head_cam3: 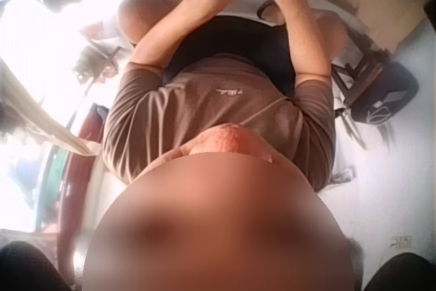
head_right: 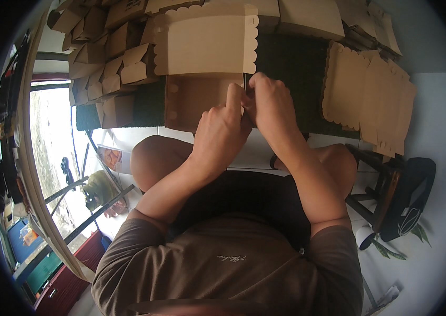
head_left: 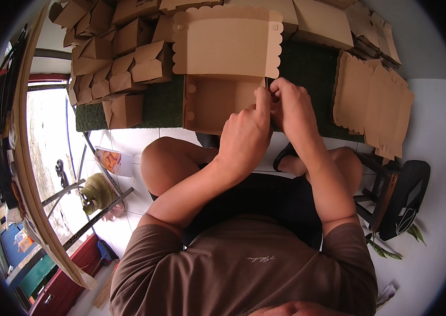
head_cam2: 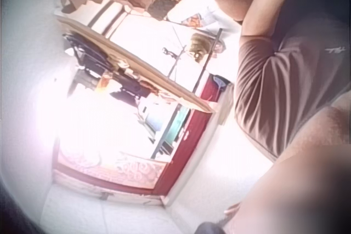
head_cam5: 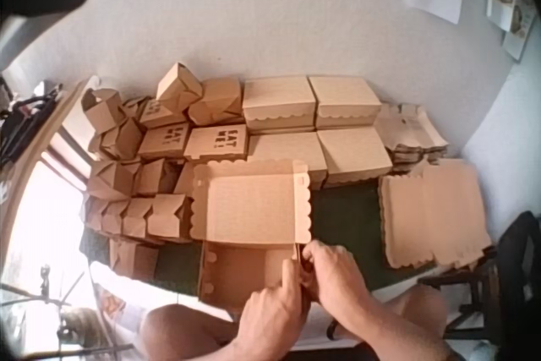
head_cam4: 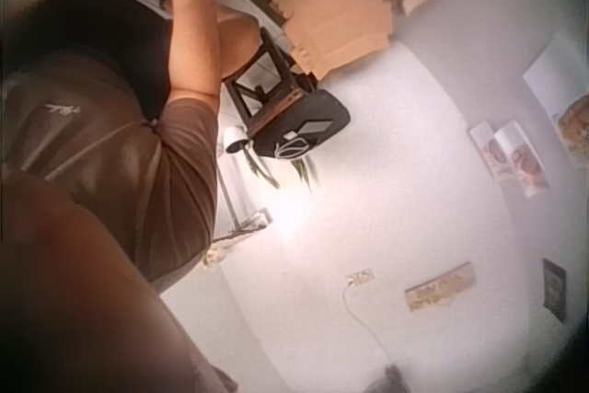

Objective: The person assembles flat cardboard food boxes by folding the side flaps and tucking the tabs into slots to form the box shape. The person then closes the lid and stacks the finished box with others on the table.

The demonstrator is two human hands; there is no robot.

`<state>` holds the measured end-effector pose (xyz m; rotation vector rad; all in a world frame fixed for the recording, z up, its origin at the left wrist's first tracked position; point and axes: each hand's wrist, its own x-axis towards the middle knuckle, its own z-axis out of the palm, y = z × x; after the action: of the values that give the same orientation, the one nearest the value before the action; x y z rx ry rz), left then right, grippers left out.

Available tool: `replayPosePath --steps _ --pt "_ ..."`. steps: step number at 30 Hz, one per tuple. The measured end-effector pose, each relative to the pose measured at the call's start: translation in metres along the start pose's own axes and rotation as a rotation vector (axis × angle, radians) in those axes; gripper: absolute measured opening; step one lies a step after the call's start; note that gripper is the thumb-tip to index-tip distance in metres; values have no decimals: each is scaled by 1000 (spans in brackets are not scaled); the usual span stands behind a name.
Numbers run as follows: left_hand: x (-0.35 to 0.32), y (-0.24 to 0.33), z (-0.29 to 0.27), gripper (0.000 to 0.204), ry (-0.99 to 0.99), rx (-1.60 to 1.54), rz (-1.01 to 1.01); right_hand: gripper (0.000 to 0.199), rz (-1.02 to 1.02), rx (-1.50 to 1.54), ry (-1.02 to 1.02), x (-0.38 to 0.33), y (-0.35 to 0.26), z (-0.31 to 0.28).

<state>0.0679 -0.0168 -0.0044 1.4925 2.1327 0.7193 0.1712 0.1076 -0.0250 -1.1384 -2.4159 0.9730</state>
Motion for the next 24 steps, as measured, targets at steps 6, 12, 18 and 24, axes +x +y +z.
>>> replayPosePath --steps 6,12,18,24 --pt "-2 -1 8 42 23 -51 1 22 11 75 -7 2 9 6" --pt "0 2 3 44 -25 -75 -18 20 58 75 6 5 5 2" --pt "17 -12 -31 68 126 -301 157 27 148 0 20 12 6 -25" --pt "50 -61 -66 34 676 -487 -55 38 204 -70 19 11 39 -56"
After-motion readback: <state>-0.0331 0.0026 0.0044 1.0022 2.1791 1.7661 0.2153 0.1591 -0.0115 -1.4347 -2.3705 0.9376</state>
